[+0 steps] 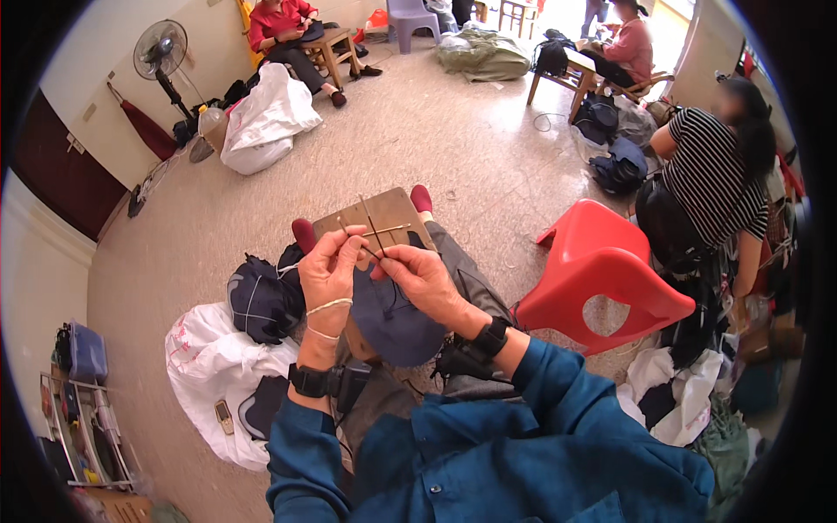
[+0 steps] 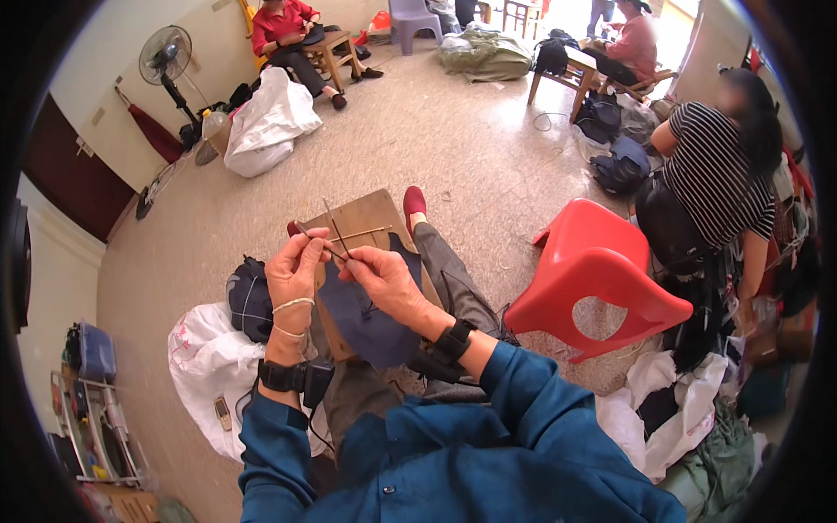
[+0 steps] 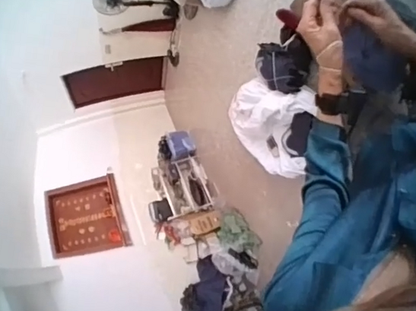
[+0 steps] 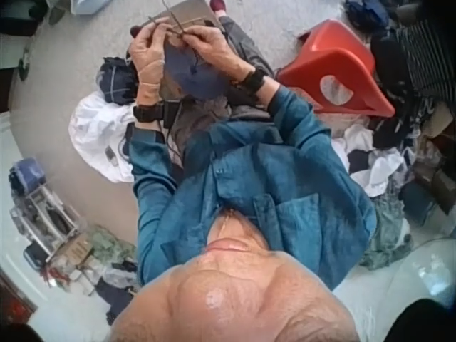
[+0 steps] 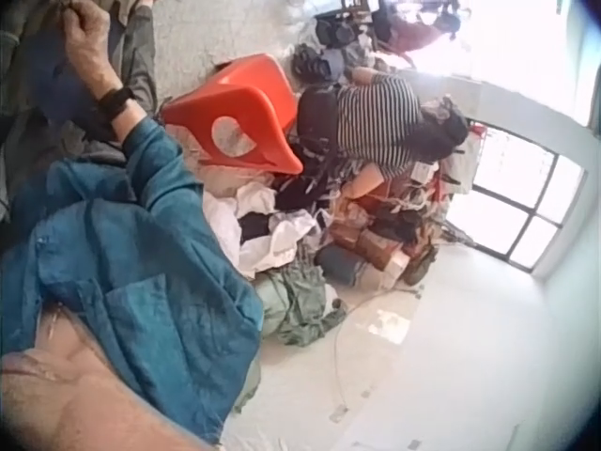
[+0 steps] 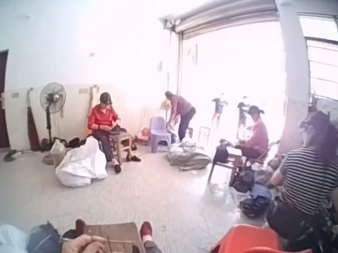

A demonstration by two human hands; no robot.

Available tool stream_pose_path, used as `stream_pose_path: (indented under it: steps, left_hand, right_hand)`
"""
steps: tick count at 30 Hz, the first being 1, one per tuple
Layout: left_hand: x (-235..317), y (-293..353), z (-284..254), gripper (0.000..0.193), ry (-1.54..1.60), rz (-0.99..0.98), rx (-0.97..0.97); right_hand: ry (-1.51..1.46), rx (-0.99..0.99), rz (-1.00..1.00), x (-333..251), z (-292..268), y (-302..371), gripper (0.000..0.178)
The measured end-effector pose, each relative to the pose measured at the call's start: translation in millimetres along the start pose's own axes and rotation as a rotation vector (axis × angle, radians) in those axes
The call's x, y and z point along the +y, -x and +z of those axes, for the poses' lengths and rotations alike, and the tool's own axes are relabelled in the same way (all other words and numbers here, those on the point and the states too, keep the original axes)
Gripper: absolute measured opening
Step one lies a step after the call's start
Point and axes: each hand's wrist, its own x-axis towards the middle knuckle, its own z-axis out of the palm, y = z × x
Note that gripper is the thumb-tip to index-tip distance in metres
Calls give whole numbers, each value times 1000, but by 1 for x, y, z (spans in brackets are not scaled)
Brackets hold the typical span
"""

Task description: Lacing a flat shoe upper component by hand.

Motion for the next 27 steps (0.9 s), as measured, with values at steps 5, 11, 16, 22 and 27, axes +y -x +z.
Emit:
stream_pose_path:
  steps: [5,11,16,22,27]
  left_hand:
    - [5,-9,-2,16,-84,76,-57]
    - [8,-9,1,16,-19,84,-30]
    - [7,-12,-1,13,-35,51,-47]
    - [5,-11,2,12,-38,74,-18]
    - [3,-12,4,12,-66,91,-12]
  right_hand:
    - [-8,-28,-33,3,-1,-4,20]
    - [-85,-43,-19,-1,5,-6,22]
    - [-118,-32,-20,-11,11,-4,22]
    - [-22,-50,-41,-11,12,-5,22]
    - [-17,-23,-80,-10,11,-6,21]
